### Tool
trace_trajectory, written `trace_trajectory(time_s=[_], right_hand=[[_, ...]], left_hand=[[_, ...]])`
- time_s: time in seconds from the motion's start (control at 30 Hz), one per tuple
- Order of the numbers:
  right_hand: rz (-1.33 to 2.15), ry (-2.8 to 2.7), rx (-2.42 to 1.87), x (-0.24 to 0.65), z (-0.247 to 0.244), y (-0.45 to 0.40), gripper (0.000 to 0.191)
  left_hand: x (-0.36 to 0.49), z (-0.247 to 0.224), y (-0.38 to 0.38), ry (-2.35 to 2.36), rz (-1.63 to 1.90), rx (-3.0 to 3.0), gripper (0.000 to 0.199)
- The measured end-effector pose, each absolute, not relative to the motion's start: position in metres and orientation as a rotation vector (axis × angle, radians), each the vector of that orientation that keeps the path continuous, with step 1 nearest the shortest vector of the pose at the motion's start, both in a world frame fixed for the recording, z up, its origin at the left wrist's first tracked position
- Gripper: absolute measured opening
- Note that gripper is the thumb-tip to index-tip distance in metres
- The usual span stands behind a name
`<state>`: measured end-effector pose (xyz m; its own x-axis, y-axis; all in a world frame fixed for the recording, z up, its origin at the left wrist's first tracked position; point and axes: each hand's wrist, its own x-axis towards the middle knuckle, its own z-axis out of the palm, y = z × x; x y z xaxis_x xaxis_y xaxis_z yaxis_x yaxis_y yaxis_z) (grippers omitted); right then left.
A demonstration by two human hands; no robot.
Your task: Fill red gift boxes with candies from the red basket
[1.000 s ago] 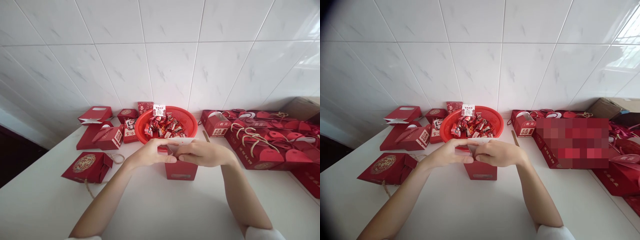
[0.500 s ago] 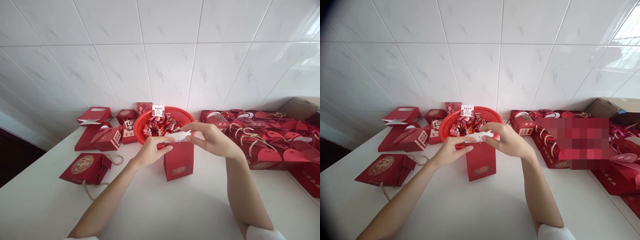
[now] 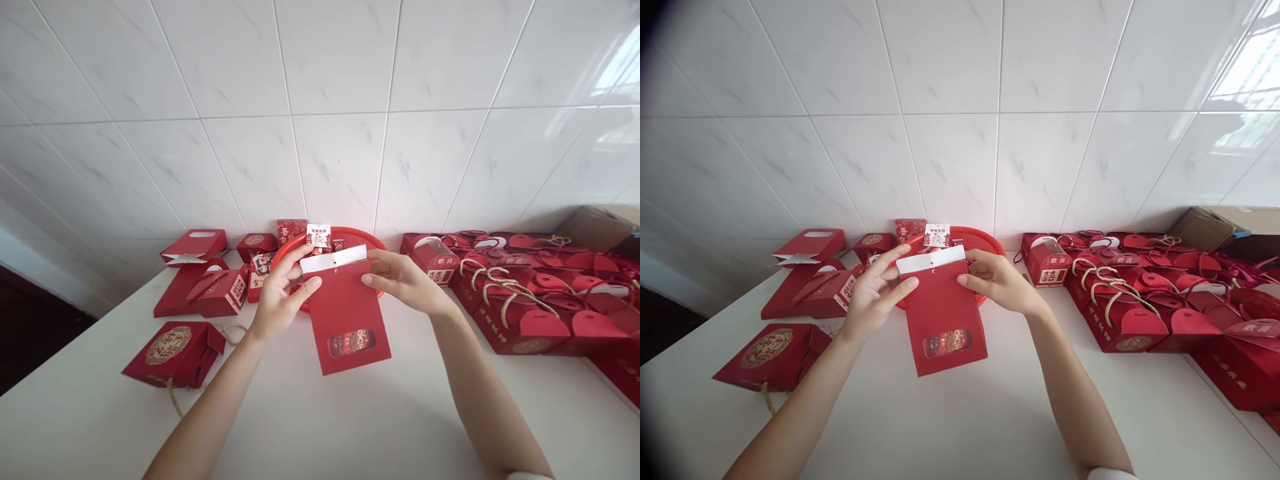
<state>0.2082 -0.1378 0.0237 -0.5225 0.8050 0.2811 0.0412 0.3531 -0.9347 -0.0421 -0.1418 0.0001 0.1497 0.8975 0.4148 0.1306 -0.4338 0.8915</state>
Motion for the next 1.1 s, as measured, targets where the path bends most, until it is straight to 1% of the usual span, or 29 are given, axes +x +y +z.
trace_trajectory(time_s=[0.1,0.27,0.37,0.6,0.67,0.8,0.83,0.93,1.0,1.1], right_hand=[[1.265,-1.79,-0.72,0.206,0.023,-0.138,0.033],[1.262,-1.763,-0.732,0.207,0.025,-0.139,0.03],[1.237,-1.787,-0.705,0.207,0.027,-0.14,0.03],[1.161,-1.861,-0.766,0.205,0.025,-0.14,0.041],[1.12,-1.866,-0.81,0.205,0.025,-0.139,0.041],[1.072,-1.863,-0.84,0.207,0.027,-0.139,0.039],[1.074,-1.847,-0.843,0.208,0.028,-0.139,0.039],[1.08,-1.801,-0.848,0.211,0.029,-0.14,0.037],[1.078,-1.787,-0.847,0.213,0.028,-0.14,0.035],[1.086,-1.757,-0.845,0.215,0.028,-0.14,0.034]], left_hand=[[-0.043,0.0,-0.142,1.002,1.318,1.727,0.061],[-0.045,0.0,-0.141,1.084,1.366,1.839,0.033],[-0.046,0.0,-0.141,1.069,1.379,1.897,0.026],[-0.04,-0.002,-0.148,1.084,1.373,2.019,0.021],[-0.038,-0.002,-0.15,1.05,1.371,2.054,0.019],[-0.039,0.0,-0.153,0.913,1.255,2.06,0.017],[-0.04,0.0,-0.153,0.893,1.231,2.036,0.022],[-0.04,0.0,-0.153,0.911,1.209,1.907,0.047],[-0.038,0.0,-0.152,0.939,1.199,1.832,0.052],[-0.034,0.001,-0.15,0.95,1.14,1.802,0.037]])
